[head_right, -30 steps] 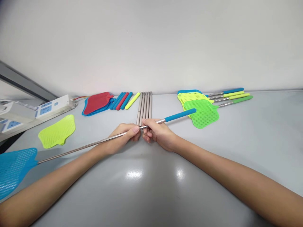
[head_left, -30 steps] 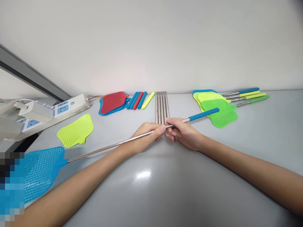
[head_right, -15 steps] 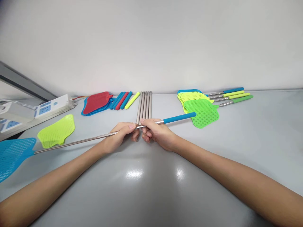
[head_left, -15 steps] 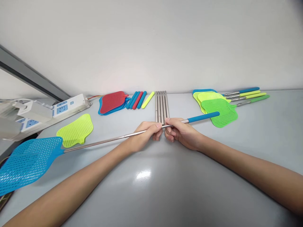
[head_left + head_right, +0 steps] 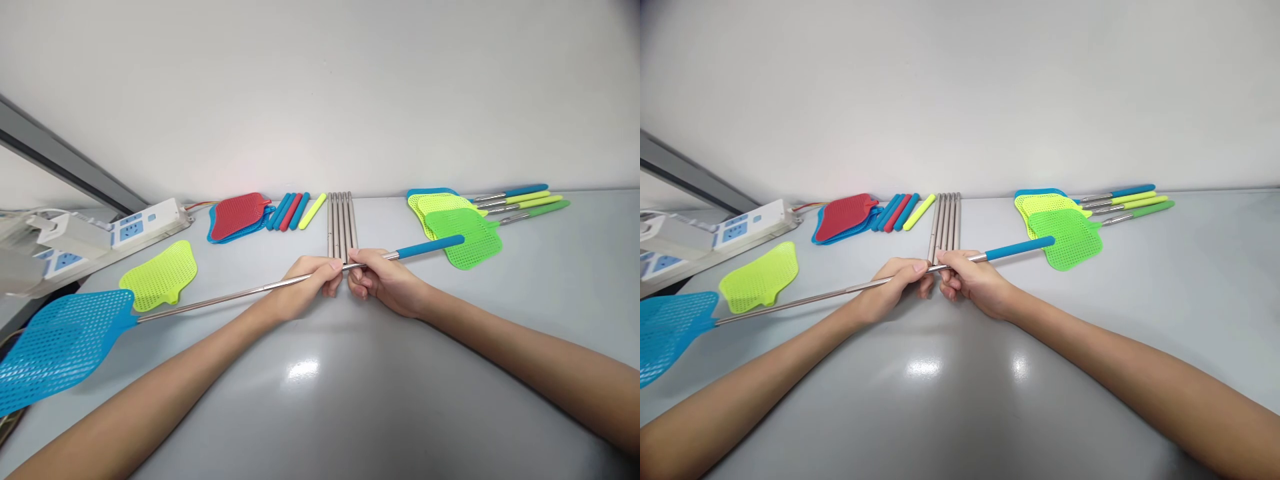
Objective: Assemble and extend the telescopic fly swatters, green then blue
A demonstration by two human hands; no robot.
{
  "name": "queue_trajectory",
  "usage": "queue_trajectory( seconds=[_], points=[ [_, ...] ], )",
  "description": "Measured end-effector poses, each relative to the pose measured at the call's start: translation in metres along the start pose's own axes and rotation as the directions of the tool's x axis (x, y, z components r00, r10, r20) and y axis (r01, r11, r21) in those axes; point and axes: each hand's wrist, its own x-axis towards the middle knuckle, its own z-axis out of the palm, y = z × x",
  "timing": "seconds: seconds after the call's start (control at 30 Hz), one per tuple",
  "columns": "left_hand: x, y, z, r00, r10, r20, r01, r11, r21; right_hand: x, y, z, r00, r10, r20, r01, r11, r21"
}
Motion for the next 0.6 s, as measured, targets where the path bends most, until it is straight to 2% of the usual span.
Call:
queue_trajectory(
  seconds=[0.6],
  points=[
    [-0.0009, -0.0049, 0.0023, 1.0, -0.004, -0.005, 0.005, 0.992, 0.127, -0.0002, -0.0002, 0.001, 1.0, -0.019, 0.013, 0.019, 1.0, 0.02]
  ],
)
